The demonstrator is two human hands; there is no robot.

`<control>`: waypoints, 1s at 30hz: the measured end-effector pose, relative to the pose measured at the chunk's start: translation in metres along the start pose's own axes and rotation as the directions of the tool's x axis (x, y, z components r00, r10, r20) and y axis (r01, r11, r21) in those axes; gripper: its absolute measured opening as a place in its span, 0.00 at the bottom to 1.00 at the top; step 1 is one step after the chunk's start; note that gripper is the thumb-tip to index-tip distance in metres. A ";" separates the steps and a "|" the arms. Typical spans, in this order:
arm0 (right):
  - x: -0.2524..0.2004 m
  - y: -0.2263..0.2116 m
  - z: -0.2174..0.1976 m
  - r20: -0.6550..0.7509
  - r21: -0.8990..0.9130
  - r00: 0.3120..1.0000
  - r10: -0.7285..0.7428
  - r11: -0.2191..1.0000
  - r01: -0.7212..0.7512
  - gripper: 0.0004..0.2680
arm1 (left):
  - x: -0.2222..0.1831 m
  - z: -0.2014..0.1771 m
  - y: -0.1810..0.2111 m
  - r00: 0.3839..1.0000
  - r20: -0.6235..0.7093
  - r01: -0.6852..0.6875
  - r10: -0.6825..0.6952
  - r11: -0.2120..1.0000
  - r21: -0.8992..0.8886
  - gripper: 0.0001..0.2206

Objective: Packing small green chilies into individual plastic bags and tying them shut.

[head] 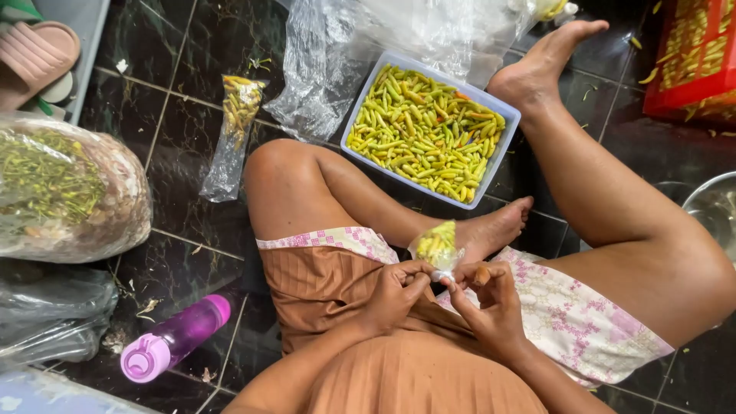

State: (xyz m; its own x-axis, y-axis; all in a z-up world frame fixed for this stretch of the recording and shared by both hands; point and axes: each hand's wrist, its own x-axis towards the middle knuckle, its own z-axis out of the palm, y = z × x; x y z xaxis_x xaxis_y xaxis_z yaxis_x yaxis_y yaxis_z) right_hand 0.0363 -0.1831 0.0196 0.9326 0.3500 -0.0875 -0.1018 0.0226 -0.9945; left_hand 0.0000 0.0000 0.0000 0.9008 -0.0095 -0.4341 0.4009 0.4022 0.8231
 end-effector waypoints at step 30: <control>0.021 -0.053 0.017 0.080 -0.187 0.997 0.006 0.982 0.009 0.13 | 0.010 0.008 0.006 0.988 0.114 -0.128 0.106 0.969 0.213 0.27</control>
State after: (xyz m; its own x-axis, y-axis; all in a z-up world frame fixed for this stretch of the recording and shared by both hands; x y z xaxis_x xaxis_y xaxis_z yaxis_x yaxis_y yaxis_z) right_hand 0.0556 -0.1613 0.0711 0.9014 0.4238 -0.0892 -0.0272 -0.1502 -0.9883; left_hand 0.0128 -0.0047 0.0029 0.9513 -0.0716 -0.2998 0.3081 0.1960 0.9309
